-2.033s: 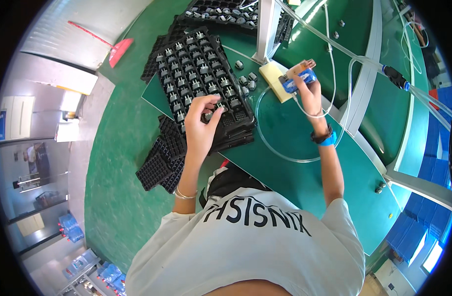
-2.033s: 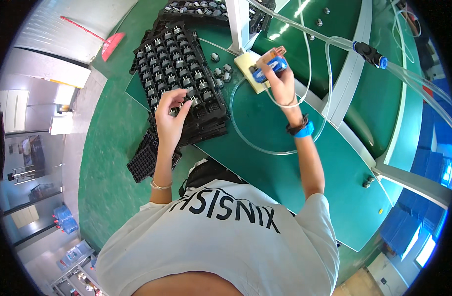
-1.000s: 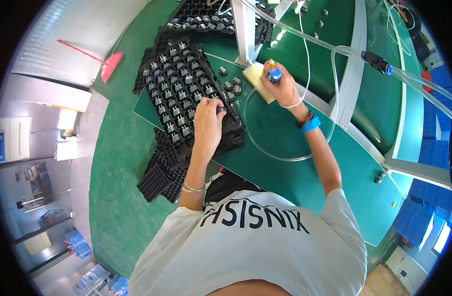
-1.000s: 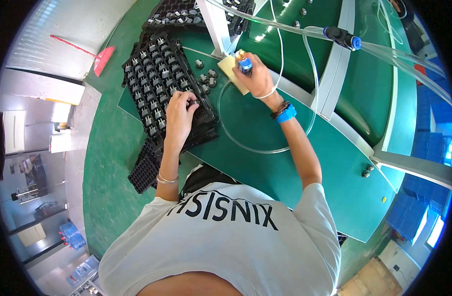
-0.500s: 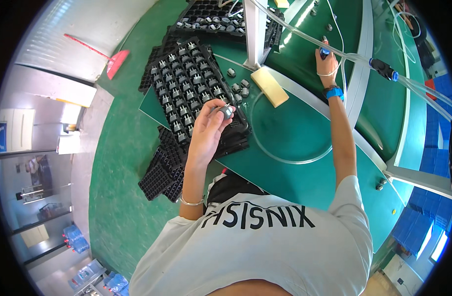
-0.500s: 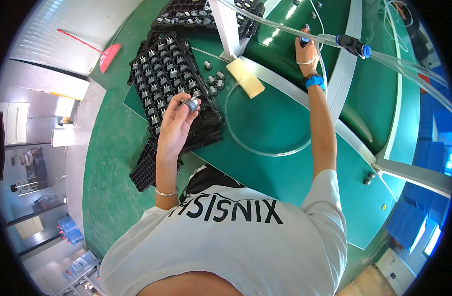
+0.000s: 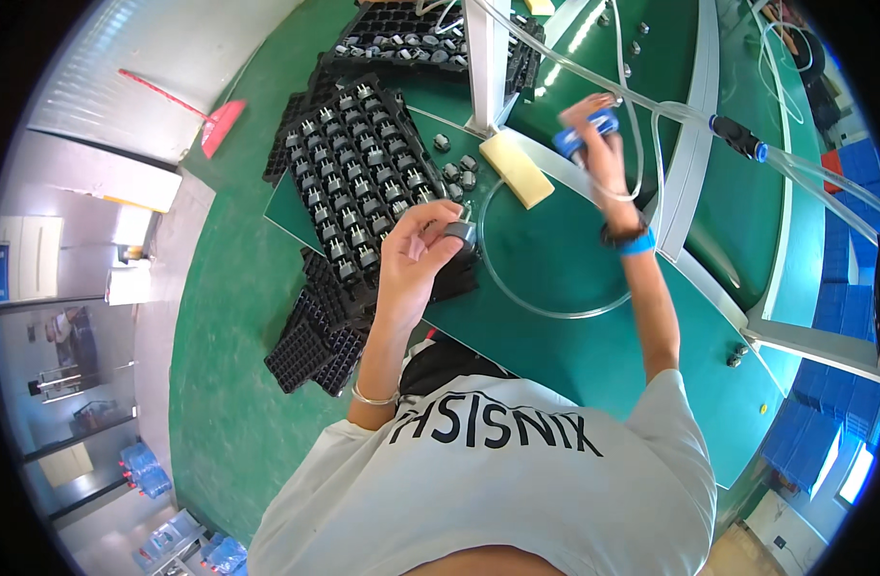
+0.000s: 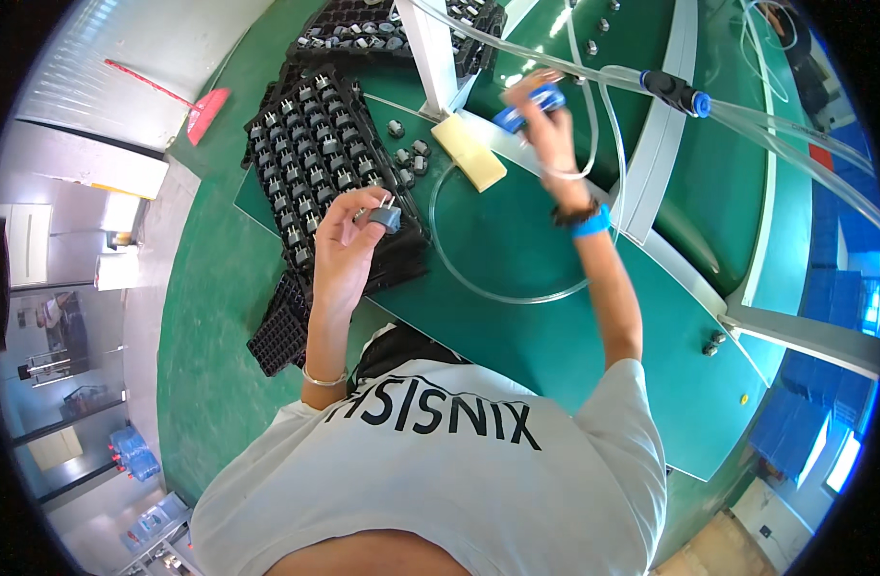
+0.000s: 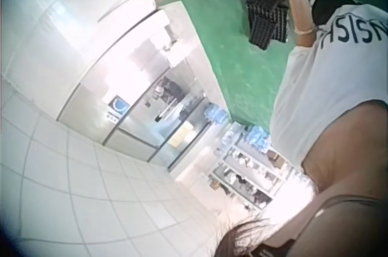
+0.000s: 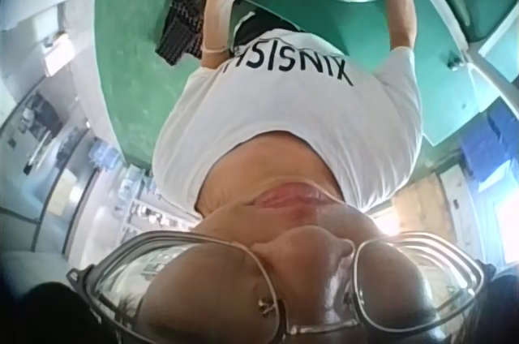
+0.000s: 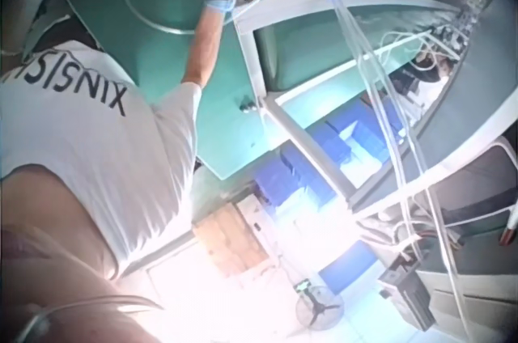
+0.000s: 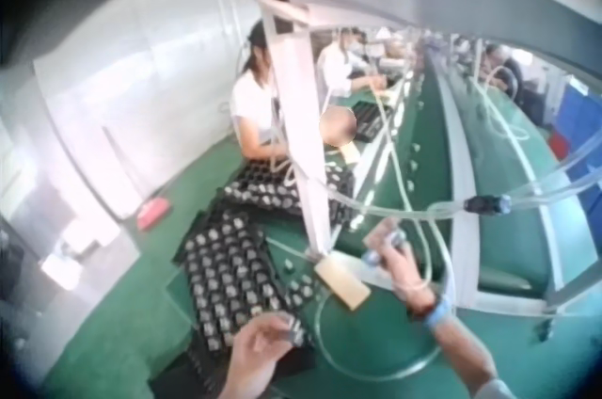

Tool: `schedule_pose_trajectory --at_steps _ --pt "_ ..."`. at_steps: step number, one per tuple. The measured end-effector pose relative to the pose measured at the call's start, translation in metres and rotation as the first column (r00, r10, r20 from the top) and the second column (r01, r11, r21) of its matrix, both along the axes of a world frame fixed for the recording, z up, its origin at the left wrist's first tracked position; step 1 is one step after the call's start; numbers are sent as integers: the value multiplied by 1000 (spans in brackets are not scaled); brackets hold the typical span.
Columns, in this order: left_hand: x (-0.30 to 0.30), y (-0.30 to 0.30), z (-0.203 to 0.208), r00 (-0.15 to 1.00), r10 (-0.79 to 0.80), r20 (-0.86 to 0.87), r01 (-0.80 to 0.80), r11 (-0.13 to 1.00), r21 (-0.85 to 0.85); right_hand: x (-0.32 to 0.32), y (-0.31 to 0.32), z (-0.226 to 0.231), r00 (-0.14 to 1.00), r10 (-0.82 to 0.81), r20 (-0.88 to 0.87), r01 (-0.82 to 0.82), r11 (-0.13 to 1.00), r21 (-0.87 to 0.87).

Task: The worker picks up small electronic components, places them into a testing device, and then organizes them into black plastic trays.

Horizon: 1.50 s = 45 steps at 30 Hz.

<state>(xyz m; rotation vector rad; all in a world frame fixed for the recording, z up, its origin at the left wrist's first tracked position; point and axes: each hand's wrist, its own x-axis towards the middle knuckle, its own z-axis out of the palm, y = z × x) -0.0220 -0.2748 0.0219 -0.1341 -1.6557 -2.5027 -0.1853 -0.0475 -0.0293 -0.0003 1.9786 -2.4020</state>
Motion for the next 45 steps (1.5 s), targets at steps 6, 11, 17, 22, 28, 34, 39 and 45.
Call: schedule_pose_trajectory --at_steps 6,11,17,22,28,34,39,45 --pt "-1 13 8 995 -92 -45 92 996 -4 94 -53 50 824 545 153 -397 749 -531" --pt "1 17 3 991 -131 -39 131 991 3 115 -53 59 842 528 114 -424 777 -466" --pt "14 23 -2 989 16 -145 -33 993 -114 132 -53 59 793 567 221 -445 788 -426" --pt "16 24 -6 992 14 -129 -25 996 -85 132 -51 54 785 571 240 -446 791 -420" --pt "18 20 -5 997 6 -75 -12 997 -81 129 -56 37 753 614 238 -372 695 -616" --pt "20 -1 -10 985 169 -24 -170 967 -188 78 -38 16 949 237 -206 -250 968 -35" --pt "17 -27 -21 963 269 -2 -259 924 -280 42 -30 -4 893 242 -378 67 761 646" --pt "19 -46 -18 923 373 -99 -296 517 -803 38 -40 -9 815 270 -513 241 648 723"
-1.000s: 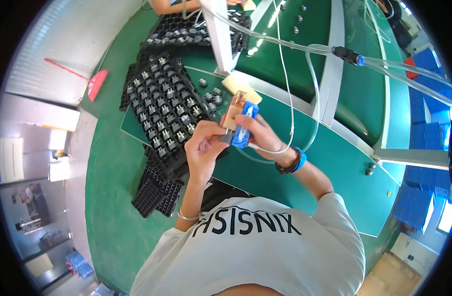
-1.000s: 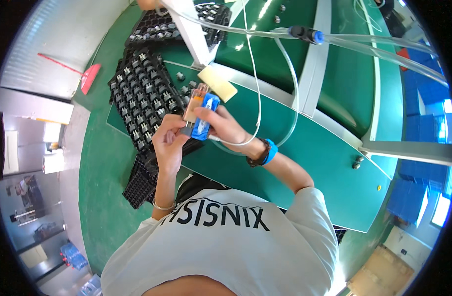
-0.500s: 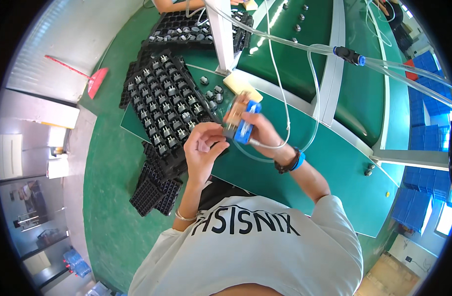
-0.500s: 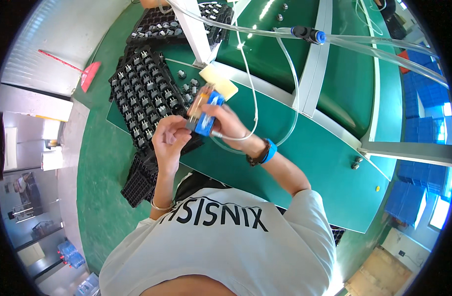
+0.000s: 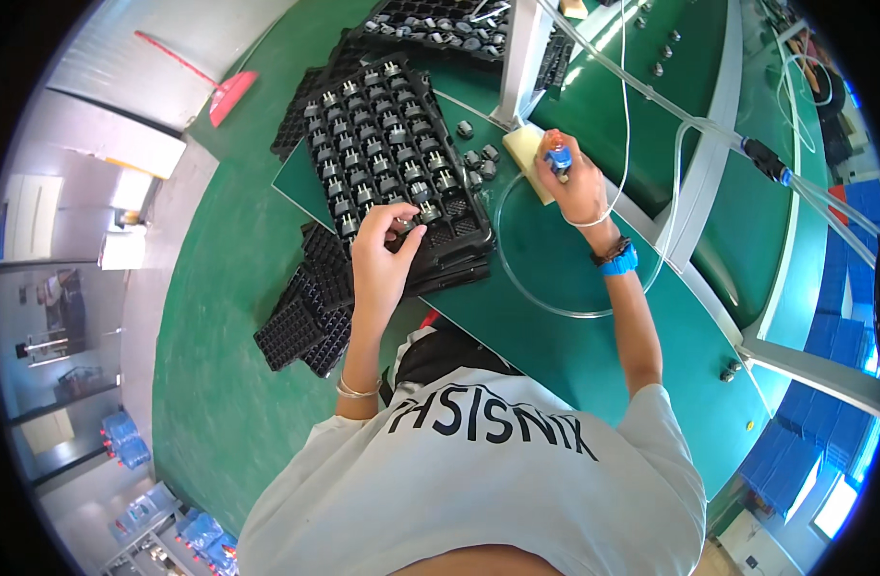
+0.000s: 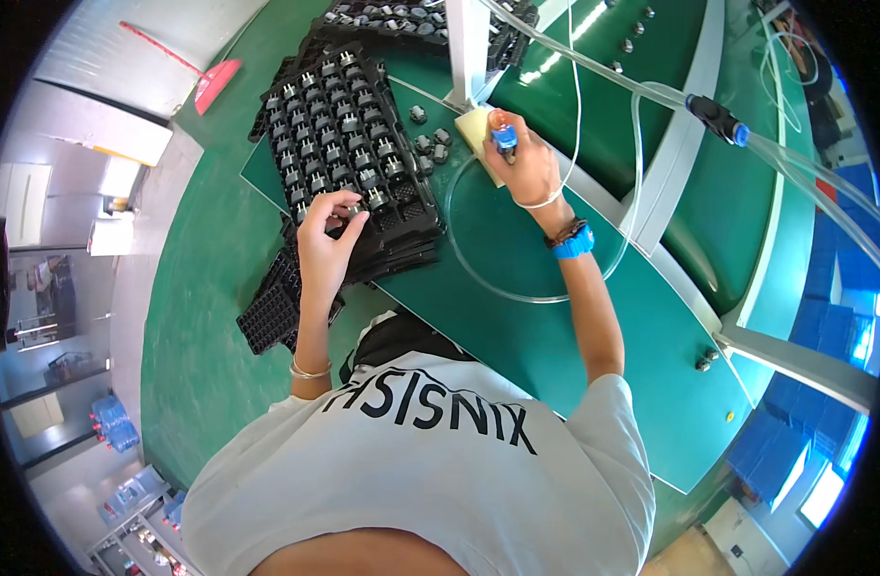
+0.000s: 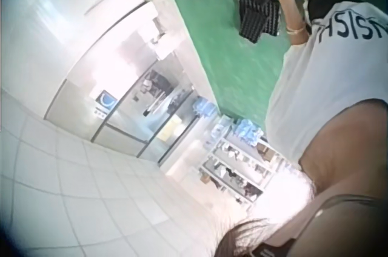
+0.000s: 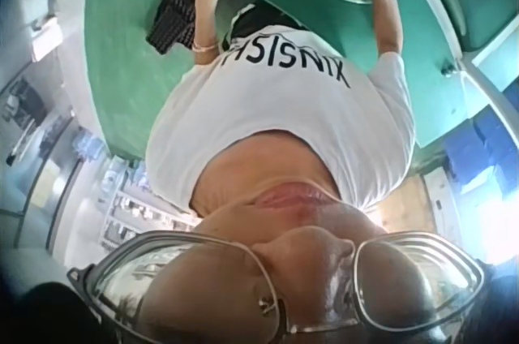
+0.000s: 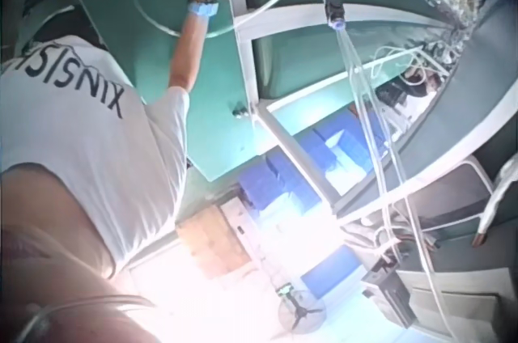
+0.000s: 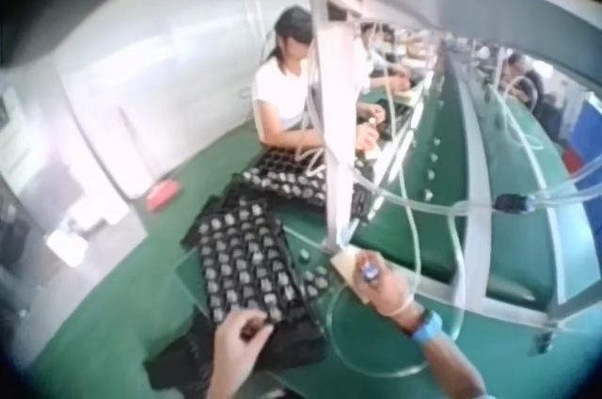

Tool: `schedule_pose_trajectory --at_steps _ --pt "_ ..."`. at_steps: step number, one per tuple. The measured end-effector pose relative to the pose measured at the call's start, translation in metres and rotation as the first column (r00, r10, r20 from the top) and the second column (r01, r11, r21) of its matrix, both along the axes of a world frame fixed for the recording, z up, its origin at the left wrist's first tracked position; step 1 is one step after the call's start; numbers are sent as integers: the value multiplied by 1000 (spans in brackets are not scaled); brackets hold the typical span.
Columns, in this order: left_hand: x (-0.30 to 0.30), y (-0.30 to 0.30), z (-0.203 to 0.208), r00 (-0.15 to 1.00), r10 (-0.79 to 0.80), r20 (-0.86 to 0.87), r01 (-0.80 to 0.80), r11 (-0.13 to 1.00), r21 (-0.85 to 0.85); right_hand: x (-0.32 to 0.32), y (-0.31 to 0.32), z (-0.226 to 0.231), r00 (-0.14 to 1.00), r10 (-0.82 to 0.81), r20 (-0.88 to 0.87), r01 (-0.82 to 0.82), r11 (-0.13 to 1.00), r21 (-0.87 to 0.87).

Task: The worker picks up small electronic components, places them into a testing device, and then organizes them into black plastic trays.

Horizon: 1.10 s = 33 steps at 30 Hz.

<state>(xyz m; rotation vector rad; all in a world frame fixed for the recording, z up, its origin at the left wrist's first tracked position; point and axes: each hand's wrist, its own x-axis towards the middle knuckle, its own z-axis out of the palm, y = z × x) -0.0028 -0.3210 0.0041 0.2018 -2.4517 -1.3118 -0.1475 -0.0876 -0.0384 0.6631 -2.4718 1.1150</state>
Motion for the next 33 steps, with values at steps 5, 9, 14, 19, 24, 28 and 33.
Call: schedule_pose_trajectory --at_steps 5,9,14,19,24,28,33 --pt "-7 1 -4 999 -41 7 41 963 -268 -4 2 -7 991 -13 132 14 1000 -9" --pt "-17 1 -11 991 -65 113 102 924 -368 -5 2 -7 990 66 121 -55 994 -97" --pt "-23 10 -15 996 -47 73 74 904 -421 -4 3 -9 992 48 115 -38 995 -89" --pt "-19 5 -8 985 -166 51 147 953 264 -4 3 -7 995 56 85 -47 994 -104" --pt "-9 13 11 965 -263 -25 231 796 559 -7 1 -9 998 53 21 -51 992 -115" --pt "-4 31 33 947 -265 -179 318 723 614 -7 1 -15 999 37 28 -34 994 -106" --pt "-2 39 41 933 -190 -307 297 887 354 -6 -1 -13 999 26 21 -23 994 -105"
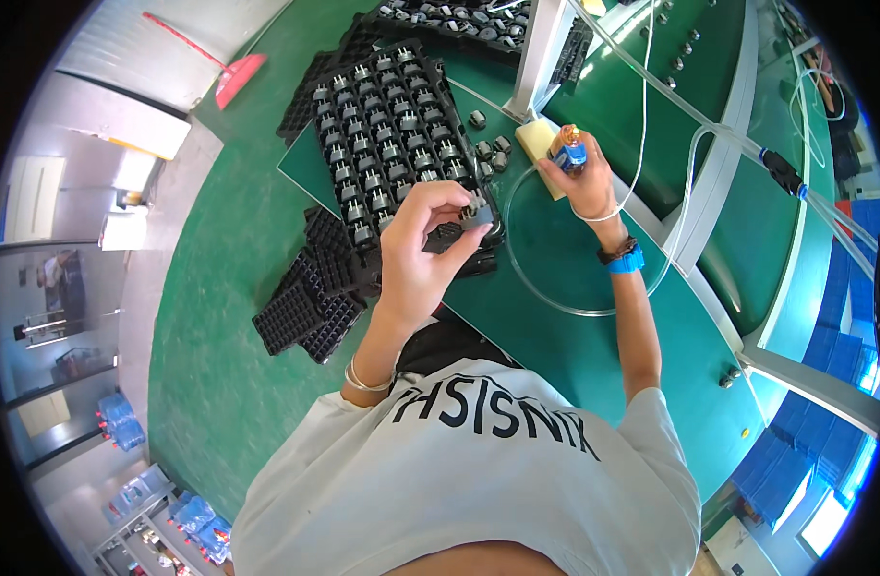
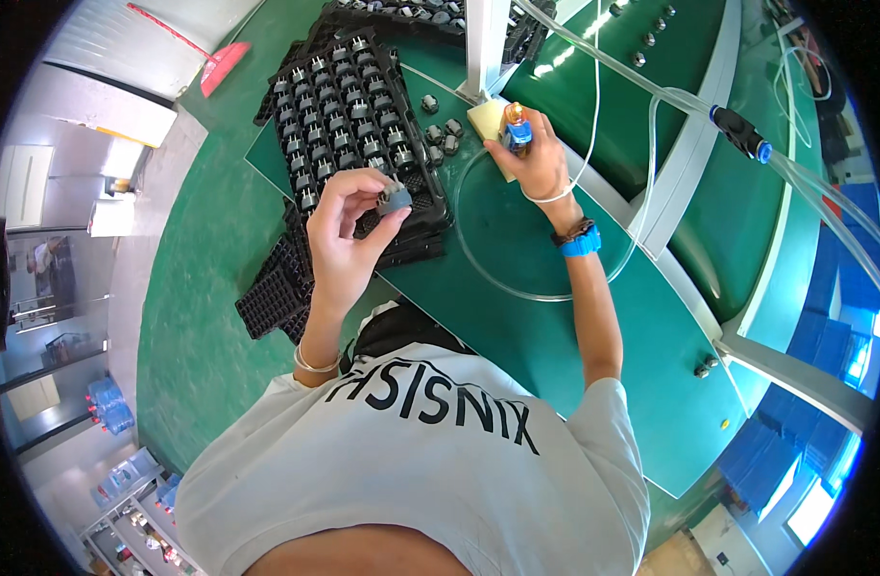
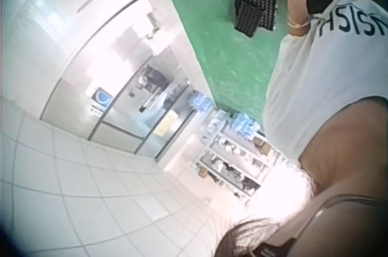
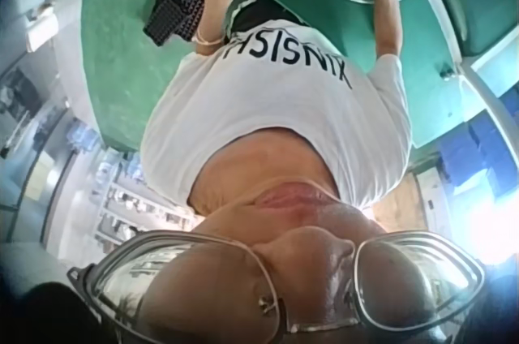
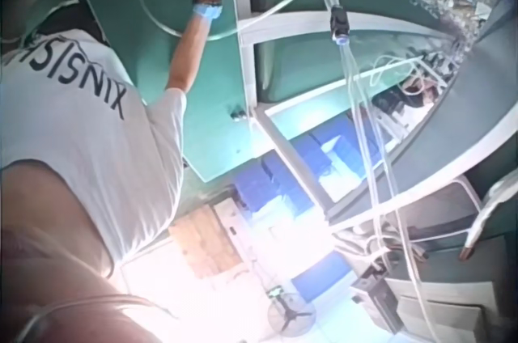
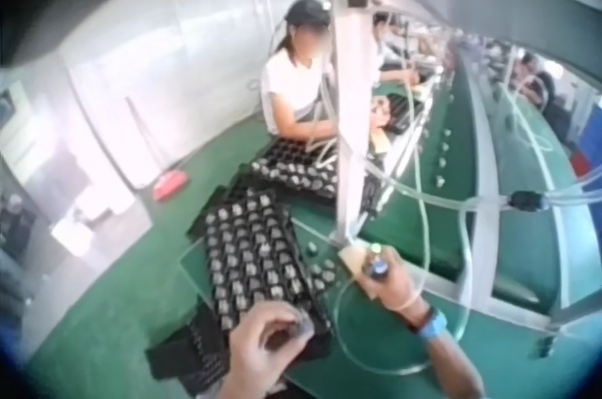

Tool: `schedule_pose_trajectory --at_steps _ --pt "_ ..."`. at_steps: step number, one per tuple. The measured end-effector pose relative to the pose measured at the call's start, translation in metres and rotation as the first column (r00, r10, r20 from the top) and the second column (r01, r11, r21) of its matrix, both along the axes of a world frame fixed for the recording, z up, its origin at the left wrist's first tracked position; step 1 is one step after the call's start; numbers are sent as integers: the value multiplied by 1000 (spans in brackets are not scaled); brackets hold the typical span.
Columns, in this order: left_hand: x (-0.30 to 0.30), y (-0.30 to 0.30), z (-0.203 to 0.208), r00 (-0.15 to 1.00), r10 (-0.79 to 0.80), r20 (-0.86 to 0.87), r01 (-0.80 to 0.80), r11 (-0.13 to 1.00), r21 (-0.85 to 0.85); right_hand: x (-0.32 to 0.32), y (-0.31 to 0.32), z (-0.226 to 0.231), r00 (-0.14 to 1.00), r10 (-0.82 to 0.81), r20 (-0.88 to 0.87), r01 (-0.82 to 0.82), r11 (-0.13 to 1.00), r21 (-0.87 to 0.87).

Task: The worker picks up small electronic components, places them into a testing device, and then organizes them into black plastic trays.

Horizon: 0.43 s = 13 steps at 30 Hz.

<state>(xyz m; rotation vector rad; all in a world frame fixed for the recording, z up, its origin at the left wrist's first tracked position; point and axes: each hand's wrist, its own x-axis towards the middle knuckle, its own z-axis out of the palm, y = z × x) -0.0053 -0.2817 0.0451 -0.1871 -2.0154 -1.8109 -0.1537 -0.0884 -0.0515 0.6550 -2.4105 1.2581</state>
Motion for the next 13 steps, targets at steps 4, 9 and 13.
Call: schedule_pose_trajectory --at_steps 4,9,13 --pt "-1 1 3 999 9 -37 -14 991 -136 1 0 0 1000 -1 8 1 1000 -18" --pt "-1 0 3 999 10 -40 -17 980 -196 1 1 3 999 14 37 -13 1000 -17" --pt "1 1 -1 1000 -6 3 6 1000 14 -1 3 -1 999 46 -13 -46 998 -33"
